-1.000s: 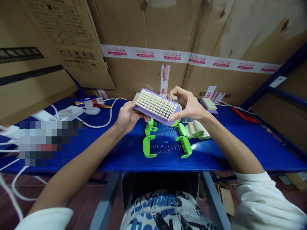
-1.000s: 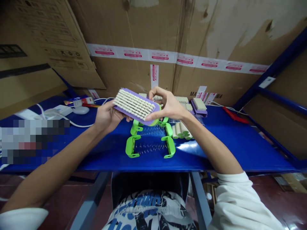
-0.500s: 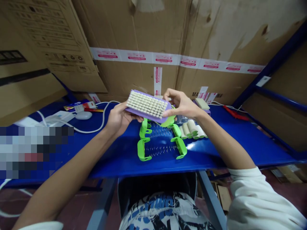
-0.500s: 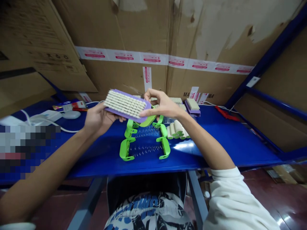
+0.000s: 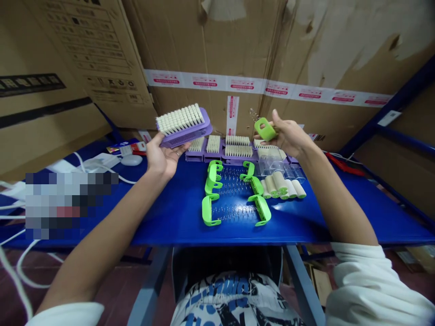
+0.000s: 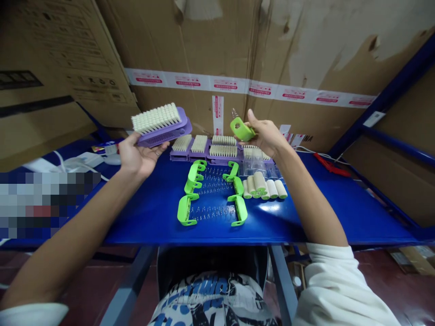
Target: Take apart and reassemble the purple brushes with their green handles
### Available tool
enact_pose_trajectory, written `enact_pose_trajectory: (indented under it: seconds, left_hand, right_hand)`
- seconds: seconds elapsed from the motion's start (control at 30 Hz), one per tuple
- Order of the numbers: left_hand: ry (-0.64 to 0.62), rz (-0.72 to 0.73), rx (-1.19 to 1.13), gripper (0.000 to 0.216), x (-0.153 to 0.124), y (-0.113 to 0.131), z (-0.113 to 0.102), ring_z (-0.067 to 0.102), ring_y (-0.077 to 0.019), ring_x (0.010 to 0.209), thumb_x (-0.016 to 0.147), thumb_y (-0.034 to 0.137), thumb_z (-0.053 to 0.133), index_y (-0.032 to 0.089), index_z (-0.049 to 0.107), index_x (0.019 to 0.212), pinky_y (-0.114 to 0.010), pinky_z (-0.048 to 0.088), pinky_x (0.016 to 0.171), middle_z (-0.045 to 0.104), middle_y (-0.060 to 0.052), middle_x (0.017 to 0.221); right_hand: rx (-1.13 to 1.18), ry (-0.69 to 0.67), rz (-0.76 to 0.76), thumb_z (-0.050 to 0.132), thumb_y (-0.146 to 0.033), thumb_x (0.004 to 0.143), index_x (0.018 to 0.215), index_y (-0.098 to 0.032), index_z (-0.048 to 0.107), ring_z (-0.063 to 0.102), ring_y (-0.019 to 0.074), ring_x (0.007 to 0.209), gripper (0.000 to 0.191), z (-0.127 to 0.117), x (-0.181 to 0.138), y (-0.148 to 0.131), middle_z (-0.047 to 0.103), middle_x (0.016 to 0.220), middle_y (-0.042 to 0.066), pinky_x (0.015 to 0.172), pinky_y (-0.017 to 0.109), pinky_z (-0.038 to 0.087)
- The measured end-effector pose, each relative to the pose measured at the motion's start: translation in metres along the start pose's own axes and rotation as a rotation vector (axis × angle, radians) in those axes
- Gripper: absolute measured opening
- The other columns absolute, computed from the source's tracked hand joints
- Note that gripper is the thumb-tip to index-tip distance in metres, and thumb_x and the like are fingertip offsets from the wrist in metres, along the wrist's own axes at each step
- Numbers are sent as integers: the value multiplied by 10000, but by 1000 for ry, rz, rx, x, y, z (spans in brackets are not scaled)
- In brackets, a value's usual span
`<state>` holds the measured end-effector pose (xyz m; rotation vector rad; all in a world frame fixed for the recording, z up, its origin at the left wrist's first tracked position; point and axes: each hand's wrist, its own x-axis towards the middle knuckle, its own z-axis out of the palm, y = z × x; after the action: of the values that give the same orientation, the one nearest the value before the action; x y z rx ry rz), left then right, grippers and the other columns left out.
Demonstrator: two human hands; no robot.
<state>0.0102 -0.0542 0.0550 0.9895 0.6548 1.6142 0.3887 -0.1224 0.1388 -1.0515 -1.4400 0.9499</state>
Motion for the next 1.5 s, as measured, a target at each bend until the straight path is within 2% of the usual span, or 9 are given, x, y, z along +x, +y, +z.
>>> enact_pose_trajectory:
  seconds: [0.2, 0.37, 0.47, 0.67, 0.9, 1.0, 1.13, 1.27, 1.5]
  left_hand:
    - [26, 17, 76, 169, -4, -4, 8, 801, -253, 1147, 976, 429, 674, 266, 706, 1012, -361, 689, 908, 864, -24, 1023]
    - [85, 0, 46, 148, -8, -4, 16, 814, -251, 1010, 936, 405, 675, 285, 745, 984, -337, 706, 808, 874, -49, 1059]
    - [78, -22, 22, 144, -10, -4, 19, 816, -253, 928, 928, 376, 675, 262, 746, 978, -352, 707, 780, 866, -74, 1048]
    - [4, -43, 6, 176, -14, -8, 21, 817, -267, 898, 955, 413, 697, 264, 766, 1018, -389, 694, 772, 860, -74, 1009]
    - [-22, -92, 22, 195, -24, -4, 32, 785, -218, 740, 988, 363, 610, 209, 723, 1022, -351, 671, 741, 846, -82, 934]
    - [-98, -115, 15, 217, -32, 1, 40, 772, -222, 680, 981, 352, 586, 188, 727, 971, -334, 655, 698, 830, -99, 852]
    - [-228, -150, 8, 250, -47, 7, 51, 760, -230, 650, 993, 367, 588, 174, 746, 970, -335, 655, 657, 814, -114, 816]
    - [-326, -211, 44, 285, -62, 6, 55, 718, -220, 594, 1023, 387, 582, 167, 753, 965, -326, 624, 571, 772, -103, 768]
    - [-432, -233, 78, 409, -66, 1, 54, 745, -241, 634, 1092, 557, 610, 184, 729, 974, -316, 620, 565, 772, -110, 748]
  right_hand:
    - [-295, -97, -114, 1131, -565, 611, 990, -245, 677, 697, 227, 917, 672, 9, -18, -25, 730, 1001, 46, 836, 423, 648]
    - [-782, -580, -220, 1044, -536, 775, 1167, -272, 820, 750, 312, 1058, 522, 18, -67, -58, 796, 1171, 65, 954, 491, 610]
    - [-908, -679, -245, 991, -465, 852, 1241, -284, 830, 777, 345, 1177, 459, 21, -97, -52, 799, 1306, 85, 1037, 508, 615]
    - [-1072, -685, -194, 952, -345, 888, 1418, -247, 802, 792, 374, 1214, 559, 26, -115, -17, 722, 1437, 166, 1018, 516, 665]
    - [-1044, -679, -191, 985, -529, 879, 1509, -251, 760, 715, 438, 1375, 724, 32, -109, -5, 726, 1487, 190, 1128, 624, 630]
    - [-956, -513, -303, 947, -672, 888, 1545, -271, 717, 684, 430, 1409, 804, 27, -104, -15, 686, 1538, 186, 1181, 647, 601]
    - [-808, -163, -473, 920, -698, 902, 1719, -295, 522, 681, 412, 1363, 994, 27, -84, -31, 603, 1605, 186, 1166, 641, 608]
    - [-708, -291, -560, 1017, -645, 786, 1843, -331, 283, 606, 447, 1502, 1325, 46, -67, -29, 457, 1786, 190, 1267, 676, 534]
    - [-637, -293, -726, 805, -289, 825, 1713, -332, 485, 649, 387, 1508, 946, 79, -72, -5, 650, 1680, 129, 1294, 606, 511]
